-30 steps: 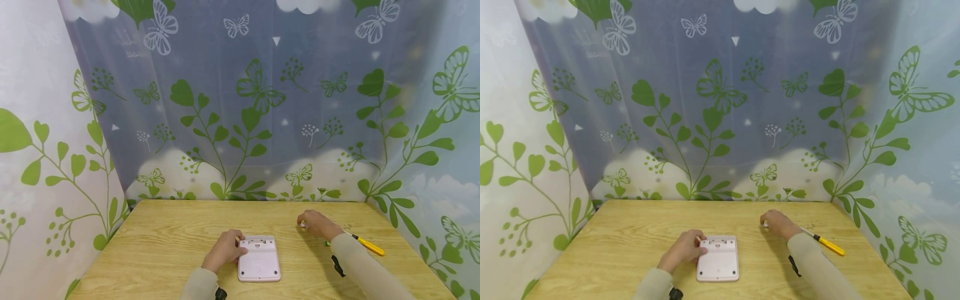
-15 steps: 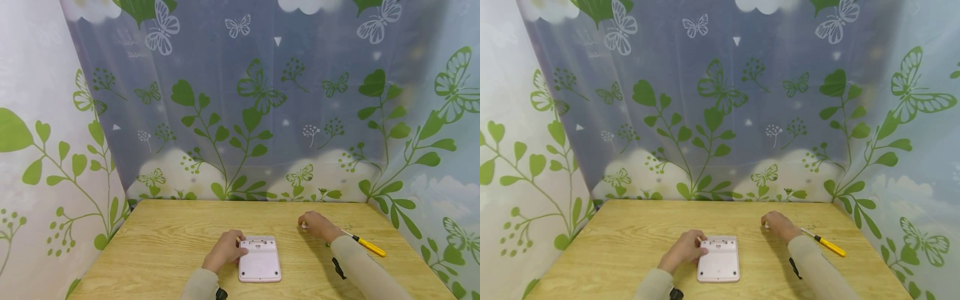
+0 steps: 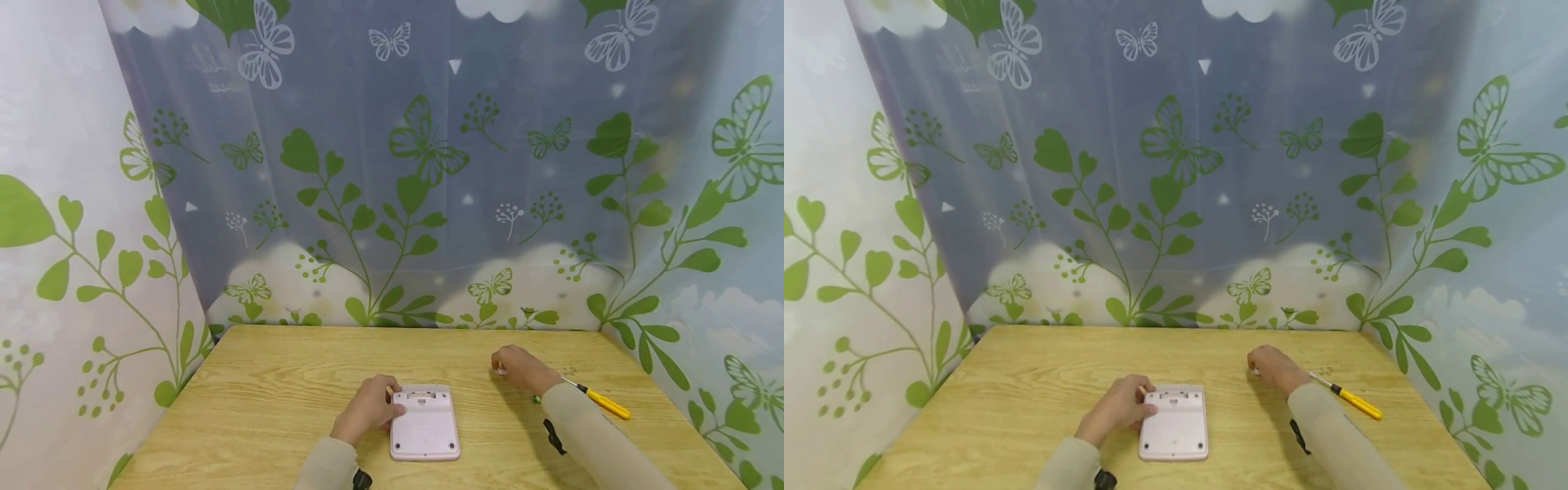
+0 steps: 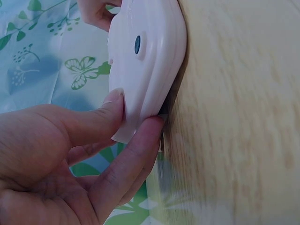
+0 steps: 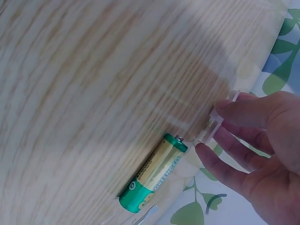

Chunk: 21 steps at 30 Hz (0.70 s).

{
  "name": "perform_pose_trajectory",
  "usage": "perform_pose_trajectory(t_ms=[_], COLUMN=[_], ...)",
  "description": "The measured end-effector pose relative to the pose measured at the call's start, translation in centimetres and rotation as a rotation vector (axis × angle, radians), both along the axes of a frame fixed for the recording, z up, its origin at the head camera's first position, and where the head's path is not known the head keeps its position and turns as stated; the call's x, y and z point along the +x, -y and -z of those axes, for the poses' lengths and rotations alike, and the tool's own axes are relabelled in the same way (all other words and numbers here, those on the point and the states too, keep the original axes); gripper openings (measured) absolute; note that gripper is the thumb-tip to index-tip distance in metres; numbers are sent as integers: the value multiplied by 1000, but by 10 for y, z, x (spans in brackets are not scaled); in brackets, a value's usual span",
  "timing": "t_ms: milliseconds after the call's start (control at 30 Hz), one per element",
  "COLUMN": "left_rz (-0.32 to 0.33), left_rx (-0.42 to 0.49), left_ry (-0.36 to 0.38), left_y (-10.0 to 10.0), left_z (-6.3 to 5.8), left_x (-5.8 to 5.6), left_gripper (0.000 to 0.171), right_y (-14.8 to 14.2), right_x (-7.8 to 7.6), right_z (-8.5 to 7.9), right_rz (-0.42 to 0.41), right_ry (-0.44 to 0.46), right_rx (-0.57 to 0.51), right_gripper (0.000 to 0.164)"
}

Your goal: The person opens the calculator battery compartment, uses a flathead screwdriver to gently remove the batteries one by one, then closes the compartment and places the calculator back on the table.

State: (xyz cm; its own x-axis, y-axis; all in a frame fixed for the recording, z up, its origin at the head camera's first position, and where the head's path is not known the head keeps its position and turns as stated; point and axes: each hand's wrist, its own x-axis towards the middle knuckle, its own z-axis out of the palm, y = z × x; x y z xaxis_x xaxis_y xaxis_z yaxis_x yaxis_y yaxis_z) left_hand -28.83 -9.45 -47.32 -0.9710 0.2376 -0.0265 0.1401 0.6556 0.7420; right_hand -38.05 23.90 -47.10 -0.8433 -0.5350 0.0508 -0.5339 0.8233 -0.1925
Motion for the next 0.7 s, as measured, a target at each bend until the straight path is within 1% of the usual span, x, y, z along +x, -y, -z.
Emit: perform_pose_trajectory(t_ms=[267, 333, 500, 700], left_rz=[4, 3, -4, -9], left_rx=[8, 9, 9, -1], left_ry=[-3, 2, 16, 14], left_y=[0, 0, 0, 0], left_z=[0, 0, 0, 1], left_x=[0, 0, -1, -1], left_gripper=[27, 26, 26, 26], right_y=[-2, -2, 2, 13], right_x=[2, 3, 5, 10], right_z=[-5, -7, -17, -28], right_rz=[11, -4, -42, -47], right_ry=[46, 42, 34, 93], right_rx=[0, 6, 22, 35], right_gripper=[13, 12, 10, 12])
